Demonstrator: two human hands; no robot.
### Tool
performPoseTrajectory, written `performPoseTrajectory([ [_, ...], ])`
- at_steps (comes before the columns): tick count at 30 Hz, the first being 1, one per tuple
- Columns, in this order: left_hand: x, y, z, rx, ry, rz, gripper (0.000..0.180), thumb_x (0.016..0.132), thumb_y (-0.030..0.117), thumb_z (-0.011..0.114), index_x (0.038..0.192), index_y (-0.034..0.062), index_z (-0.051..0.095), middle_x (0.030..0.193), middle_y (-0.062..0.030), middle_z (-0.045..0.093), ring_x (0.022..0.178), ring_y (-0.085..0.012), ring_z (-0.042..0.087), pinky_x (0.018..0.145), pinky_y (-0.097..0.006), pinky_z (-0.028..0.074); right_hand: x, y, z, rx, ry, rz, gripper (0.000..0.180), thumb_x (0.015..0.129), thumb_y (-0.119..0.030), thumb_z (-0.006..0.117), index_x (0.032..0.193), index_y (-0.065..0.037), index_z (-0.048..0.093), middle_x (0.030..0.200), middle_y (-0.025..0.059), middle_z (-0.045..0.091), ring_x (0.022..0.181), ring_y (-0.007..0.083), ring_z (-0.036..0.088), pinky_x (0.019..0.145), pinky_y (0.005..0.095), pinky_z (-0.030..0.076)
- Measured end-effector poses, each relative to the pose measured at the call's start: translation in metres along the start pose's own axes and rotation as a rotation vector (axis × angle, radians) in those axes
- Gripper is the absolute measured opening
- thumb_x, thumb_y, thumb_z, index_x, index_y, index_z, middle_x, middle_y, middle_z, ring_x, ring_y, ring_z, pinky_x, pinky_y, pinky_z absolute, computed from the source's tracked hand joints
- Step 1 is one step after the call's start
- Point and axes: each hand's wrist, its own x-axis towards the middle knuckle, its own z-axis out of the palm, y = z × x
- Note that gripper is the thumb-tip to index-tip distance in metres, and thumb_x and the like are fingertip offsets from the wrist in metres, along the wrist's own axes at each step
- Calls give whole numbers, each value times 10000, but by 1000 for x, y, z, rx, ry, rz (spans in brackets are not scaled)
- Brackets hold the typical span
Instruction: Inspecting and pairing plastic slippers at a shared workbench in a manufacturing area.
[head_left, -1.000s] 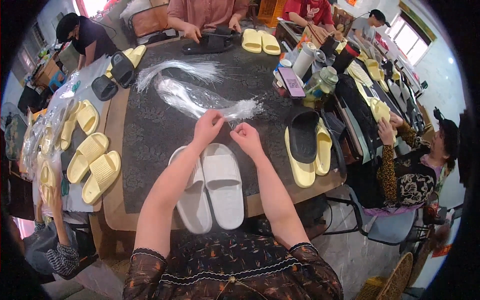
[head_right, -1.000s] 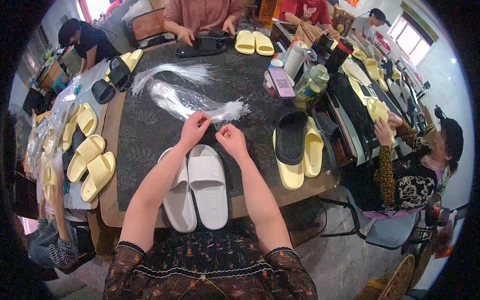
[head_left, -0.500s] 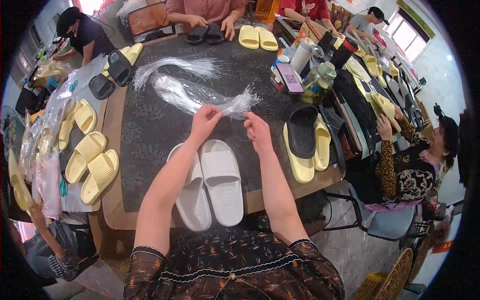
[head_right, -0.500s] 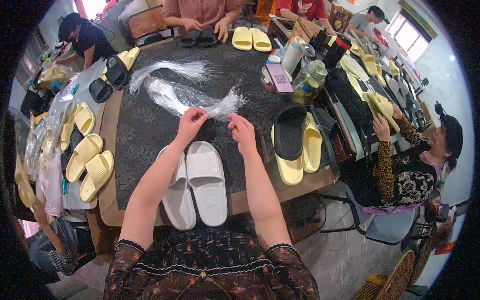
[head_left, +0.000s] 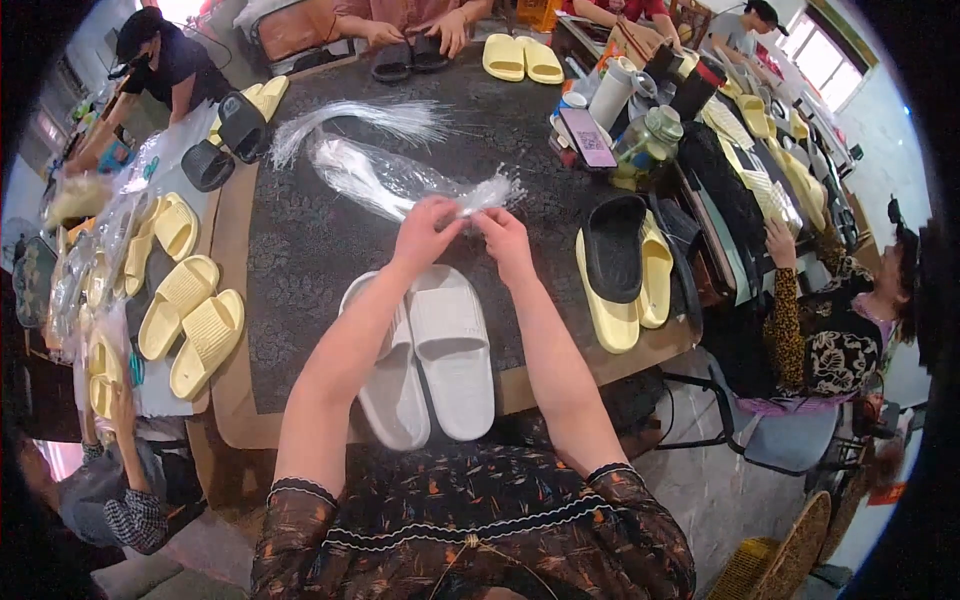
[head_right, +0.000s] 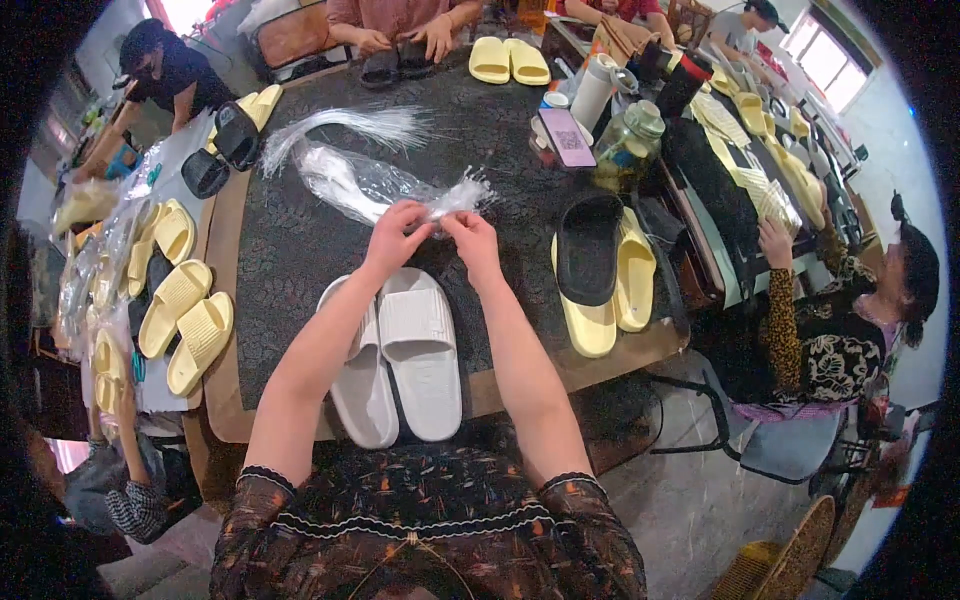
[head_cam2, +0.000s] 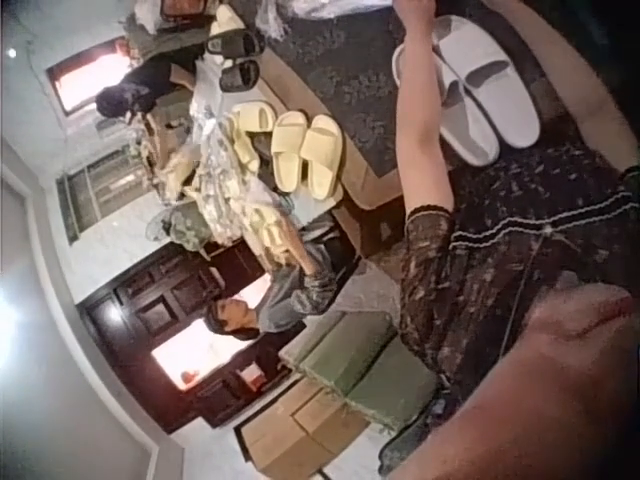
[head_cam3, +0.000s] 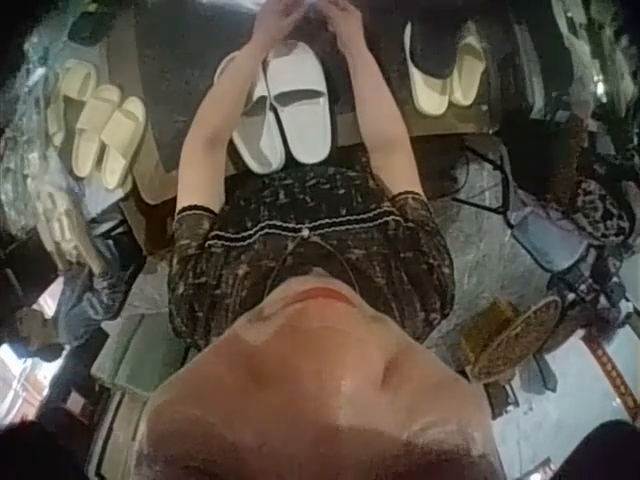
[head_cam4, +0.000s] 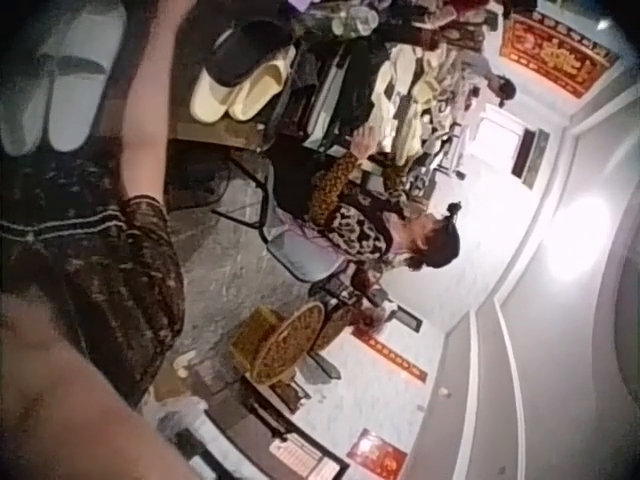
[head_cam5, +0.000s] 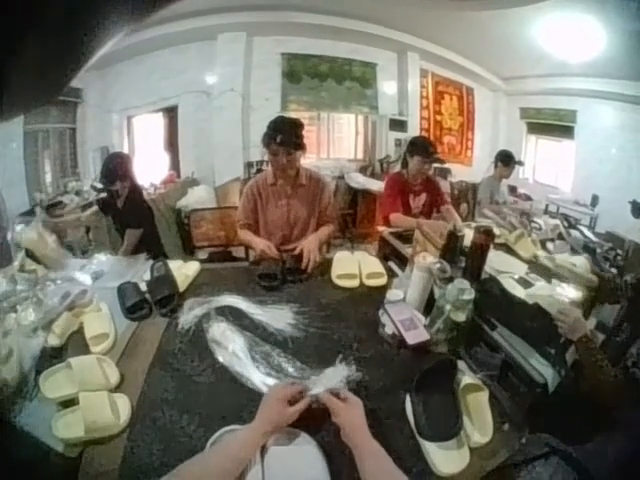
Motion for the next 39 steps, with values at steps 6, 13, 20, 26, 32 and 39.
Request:
performPoseTrajectory([
  [6, 4, 0, 0, -163, -45, -150, 176, 819, 162, 659, 877, -4, 670, 875, -124, 615, 834, -258, 599, 745, -331, 459, 6, 11, -10, 1, 58, -176, 110, 842, -128, 654, 873, -23, 643, 783, -33, 597, 707, 40, 502, 632, 197, 382],
  [13, 1, -24, 3, -319, 16, -239, 198, 885, 168, 617, 939, -10, 685, 880, -56, 625, 834, -128, 567, 749, -271, 438, 4, 10, -15, 26, 91, -73, 124, 848, -166, 657, 892, -50, 655, 769, -53, 589, 638, 23, 458, 553, 192, 353],
  [20, 0, -26, 5, -367, 6, -236, 195, 861, 165, 624, 964, 14, 690, 848, -101, 614, 813, -193, 572, 742, -292, 435, -2, 5, -21, 115, 143, -124, 188, 846, -198, 670, 982, -71, 643, 793, -61, 574, 562, 8, 409, 456, 185, 311],
  [26, 3, -21, 7, -360, -29, -244, 200, 869, 168, 616, 978, 17, 691, 866, -95, 617, 834, -187, 581, 757, -283, 440, -7, 2, -29, -157, 444, -531, 464, 785, -137, 718, 1160, 0, 482, 917, 31, 543, 741, 133, 510, 660, 263, 444],
  [32, 0, -25, 4, -314, 2, -233, 210, 862, 171, 630, 985, 8, 678, 863, -84, 625, 811, -173, 581, 736, -285, 447, -37, -34, -1, -704, 326, -1181, 191, 757, -33, 640, 941, -31, 588, 907, 102, 593, 827, 286, 545, 775, 370, 440],
  [39, 0, -18, 4, -401, -45, -324, 165, 858, 129, 627, 966, 7, 602, 805, -6, 609, 746, -78, 542, 698, -231, 448, -10, 6, 12, -646, 87, -741, 140, 853, -130, 614, 941, -40, 676, 820, 103, 657, 698, 219, 599, 621, 308, 477],
])
